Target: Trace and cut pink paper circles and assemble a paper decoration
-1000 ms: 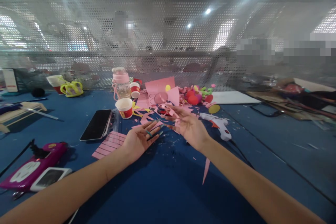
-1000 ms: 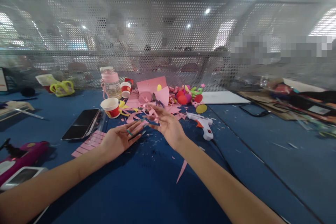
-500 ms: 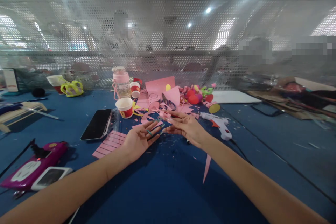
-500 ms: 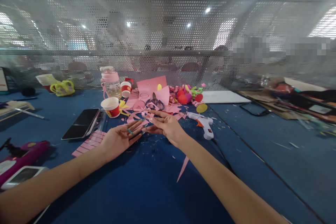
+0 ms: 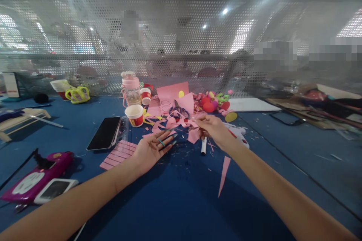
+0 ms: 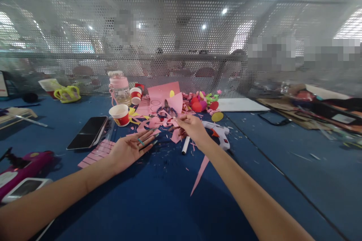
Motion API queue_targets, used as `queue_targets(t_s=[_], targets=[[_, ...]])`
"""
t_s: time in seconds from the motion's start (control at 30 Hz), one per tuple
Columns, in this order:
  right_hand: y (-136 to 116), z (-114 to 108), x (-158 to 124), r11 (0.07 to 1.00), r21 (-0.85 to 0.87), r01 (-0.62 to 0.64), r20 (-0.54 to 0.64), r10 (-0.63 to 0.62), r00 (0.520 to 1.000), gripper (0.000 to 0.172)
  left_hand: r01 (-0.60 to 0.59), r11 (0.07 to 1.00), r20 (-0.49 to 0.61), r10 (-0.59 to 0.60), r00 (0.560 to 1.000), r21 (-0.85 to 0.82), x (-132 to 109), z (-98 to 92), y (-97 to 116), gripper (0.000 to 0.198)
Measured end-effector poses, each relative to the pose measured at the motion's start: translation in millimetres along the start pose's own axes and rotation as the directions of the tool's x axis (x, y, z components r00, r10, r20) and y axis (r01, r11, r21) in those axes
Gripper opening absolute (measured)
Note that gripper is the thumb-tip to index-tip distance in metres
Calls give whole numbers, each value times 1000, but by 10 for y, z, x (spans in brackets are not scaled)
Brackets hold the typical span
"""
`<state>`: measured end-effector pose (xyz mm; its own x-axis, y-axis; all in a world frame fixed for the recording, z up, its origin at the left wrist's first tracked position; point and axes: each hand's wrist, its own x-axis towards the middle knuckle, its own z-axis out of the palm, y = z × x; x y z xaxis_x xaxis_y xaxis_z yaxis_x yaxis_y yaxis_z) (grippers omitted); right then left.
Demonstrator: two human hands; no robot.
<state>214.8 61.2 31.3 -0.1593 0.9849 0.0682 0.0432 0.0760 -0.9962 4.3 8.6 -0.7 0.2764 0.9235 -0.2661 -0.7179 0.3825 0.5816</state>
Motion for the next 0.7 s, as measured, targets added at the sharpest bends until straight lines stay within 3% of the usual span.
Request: queue_targets(t_s=[0.07,0.13,0.2,0.27,0.33,0.37,0.4,0.57,0.7], targets=[[-93,-31,-49,989,104,-101,181,81,980,24,4,1000,-38,-3,999,27,10,3,-9,41],[-159,-49,-91,969,141,-204,371,140,918,24,3,996,-63,2,998,88,18,6,-28,37],[-175,-48,-106,968,102,-230,446,162,880,24,-17,988,-48,25,999,154,21,11,-53,33],[-150,-32,-90,989,35,-143,356,121,927,26,-58,982,-47,68,997,182,23,15,-78,29],[-113,-11,-62,1000,-10,1,135,0,991,29,-112,977,-93,131,987,183,31,15,-96,30],[-99,-3,-52,999,-17,50,55,-49,997,30,-147,972,-132,173,976,182,39,11,-101,32],[-92,3,-47,998,-10,69,34,-69,997,30,-190,964,-170,222,960,187,48,5,-103,32],[-122,14,-72,998,-21,56,198,-51,979,28,-406,870,-242,473,847,281,91,-51,-90,31],[-104,0,-58,987,-110,115,83,-106,991,28,-451,823,-267,547,793,346,96,-79,-77,34]])
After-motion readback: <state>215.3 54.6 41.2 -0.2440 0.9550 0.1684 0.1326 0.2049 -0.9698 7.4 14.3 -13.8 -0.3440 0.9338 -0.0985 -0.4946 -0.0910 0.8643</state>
